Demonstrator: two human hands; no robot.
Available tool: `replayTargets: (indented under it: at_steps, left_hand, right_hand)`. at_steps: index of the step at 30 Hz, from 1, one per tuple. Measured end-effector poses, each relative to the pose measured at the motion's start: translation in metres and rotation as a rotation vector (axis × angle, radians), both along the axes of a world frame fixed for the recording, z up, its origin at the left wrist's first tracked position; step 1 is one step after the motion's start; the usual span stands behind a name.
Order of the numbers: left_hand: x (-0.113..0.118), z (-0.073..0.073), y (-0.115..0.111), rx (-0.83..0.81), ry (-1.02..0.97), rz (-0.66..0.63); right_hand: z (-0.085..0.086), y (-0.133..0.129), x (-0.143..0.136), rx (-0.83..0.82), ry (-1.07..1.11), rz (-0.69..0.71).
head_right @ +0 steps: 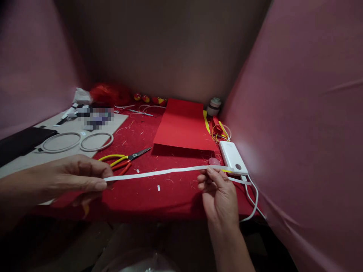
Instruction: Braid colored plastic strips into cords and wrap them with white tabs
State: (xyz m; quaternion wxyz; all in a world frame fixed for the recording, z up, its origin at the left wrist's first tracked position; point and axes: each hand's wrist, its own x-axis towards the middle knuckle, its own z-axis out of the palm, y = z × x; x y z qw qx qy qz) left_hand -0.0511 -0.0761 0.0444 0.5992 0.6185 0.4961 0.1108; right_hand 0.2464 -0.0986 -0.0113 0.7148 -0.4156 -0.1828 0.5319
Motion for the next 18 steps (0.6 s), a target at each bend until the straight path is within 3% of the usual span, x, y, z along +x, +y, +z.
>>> replayTargets:
  at_steps: [4,7,10,14,18]
  left_hand:
    - [-0.020,0.011,0.012,0.192,0.218,0.018]
    - [-0.026,0.012,0.025,0.297,0.253,0.023]
    - [-0.017,0.009,0.034,0.326,0.151,0.017]
    - [0.011,0.002,0.035,0.282,0.015,0.055]
    - [0.042,-0.006,0.030,0.314,-0.023,0.000]
  right_hand:
    - [-0.008,0.004,0.026,-0.004,-0.037,-0.105]
    - [-0.012,0.010,0.040,-0.052,-0.062,-0.107]
    - [-0.013,0.010,0.049,-0.140,-0.120,0.074]
    - [-0.007,-0.008,0.042,-0.213,-0.273,0.377]
    - [0.005,-0.025,0.005,-0.059,-0.455,0.431]
